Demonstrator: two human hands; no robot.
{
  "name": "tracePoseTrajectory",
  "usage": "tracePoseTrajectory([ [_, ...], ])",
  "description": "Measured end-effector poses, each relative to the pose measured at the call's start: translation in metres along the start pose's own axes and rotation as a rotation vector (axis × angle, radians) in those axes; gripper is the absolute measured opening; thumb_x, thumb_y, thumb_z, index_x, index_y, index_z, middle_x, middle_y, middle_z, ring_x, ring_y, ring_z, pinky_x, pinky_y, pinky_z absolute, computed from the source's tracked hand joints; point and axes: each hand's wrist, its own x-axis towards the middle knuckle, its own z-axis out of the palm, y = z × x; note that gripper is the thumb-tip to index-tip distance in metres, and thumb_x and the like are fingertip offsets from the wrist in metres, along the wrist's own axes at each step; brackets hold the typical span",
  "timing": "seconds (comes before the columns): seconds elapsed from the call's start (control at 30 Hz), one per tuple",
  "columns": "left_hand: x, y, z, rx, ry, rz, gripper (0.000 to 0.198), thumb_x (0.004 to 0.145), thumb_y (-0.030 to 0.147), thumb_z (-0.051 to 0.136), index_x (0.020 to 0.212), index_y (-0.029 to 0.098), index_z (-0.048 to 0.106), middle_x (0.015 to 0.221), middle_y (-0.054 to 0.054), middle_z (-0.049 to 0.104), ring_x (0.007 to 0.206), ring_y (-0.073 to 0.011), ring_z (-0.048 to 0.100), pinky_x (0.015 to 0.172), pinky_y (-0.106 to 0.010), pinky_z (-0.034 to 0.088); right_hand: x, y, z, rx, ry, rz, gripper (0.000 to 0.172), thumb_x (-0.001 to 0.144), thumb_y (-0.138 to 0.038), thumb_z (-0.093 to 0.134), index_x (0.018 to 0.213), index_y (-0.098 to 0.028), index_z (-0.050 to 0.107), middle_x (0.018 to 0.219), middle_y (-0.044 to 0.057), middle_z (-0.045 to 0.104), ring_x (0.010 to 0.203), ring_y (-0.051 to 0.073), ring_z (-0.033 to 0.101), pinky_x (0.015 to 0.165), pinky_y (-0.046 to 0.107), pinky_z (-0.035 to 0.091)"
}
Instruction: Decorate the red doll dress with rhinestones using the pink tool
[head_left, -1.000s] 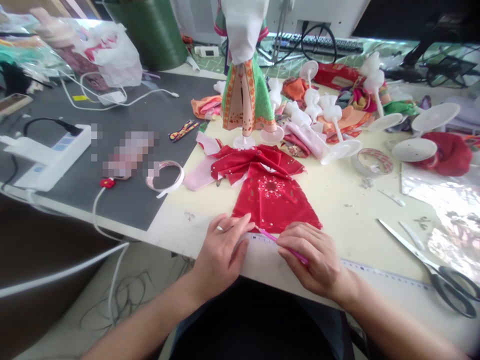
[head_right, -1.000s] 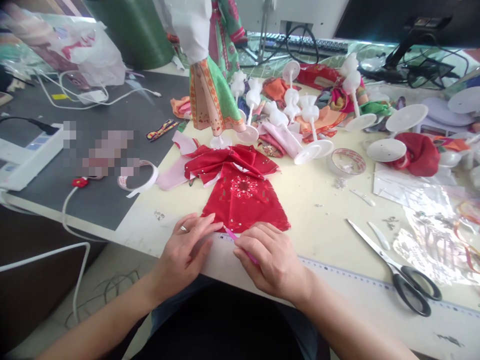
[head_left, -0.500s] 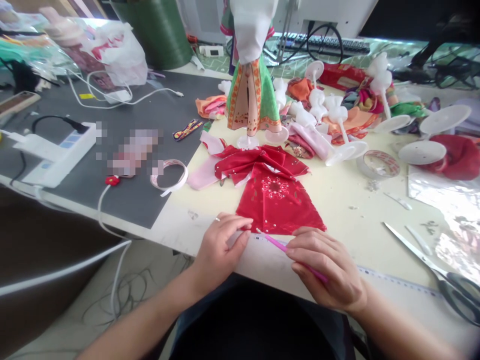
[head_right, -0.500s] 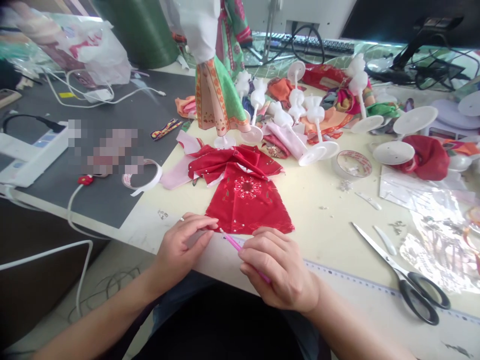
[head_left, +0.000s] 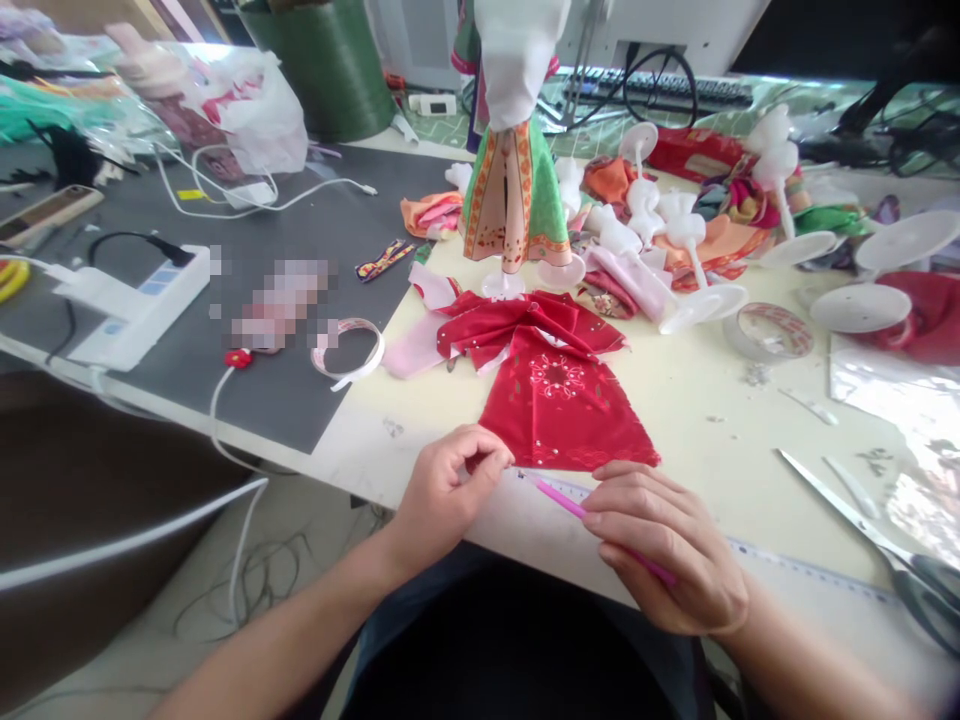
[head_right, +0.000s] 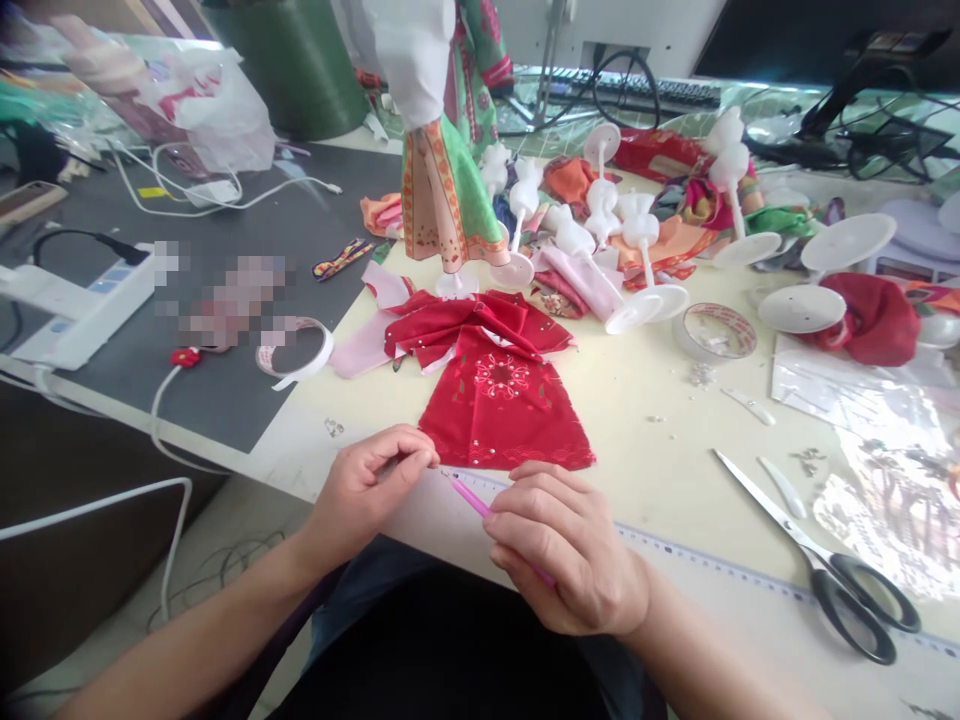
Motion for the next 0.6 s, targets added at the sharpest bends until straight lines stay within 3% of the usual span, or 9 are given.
tracePoseTrajectory([
  [0.33,-0.0052,0.0017,0.0056,-0.049,0.019,0.111,0.012,0.085,0.018,0.058,0.084,0.018,0.070,0.094,-0.006,0.067,0.092,-0.0170,0.060,0.086,-0.033,0.048,0.0019,-0.0019,-0.0008,-0.021,0.023,-0.009,0.017,0.081,-0.009,0.053,0.098,-0.009,0.057,0.082,0.009,0.064,0.077,0.016,0.061,0.075,0.039,0.055],
  [0.5,-0.0074,-0.0017,0.0073,0.146,0.145,0.363,0.013,0.080,0.011,0.062,0.086,0.019,0.070,0.097,-0.007,0.067,0.096,-0.0197,0.058,0.088,-0.039,0.047,0.0027,-0.0035,-0.0024,-0.017,0.028,-0.010,0.017,0.082,-0.009,0.053,0.098,-0.010,0.057,0.082,0.009,0.064,0.078,0.017,0.062,0.075,0.038,0.055],
  [0.6,-0.0075,-0.0009,0.0080,0.182,0.177,0.403,0.013,0.078,0.009,0.062,0.084,0.018,0.069,0.095,-0.007,0.067,0.094,-0.0194,0.058,0.086,-0.038,0.048,0.0022,-0.0046,-0.0034,-0.013,0.021,-0.017,0.016,0.082,-0.009,0.052,0.098,-0.009,0.058,0.082,0.010,0.065,0.078,0.017,0.062,0.075,0.039,0.055],
])
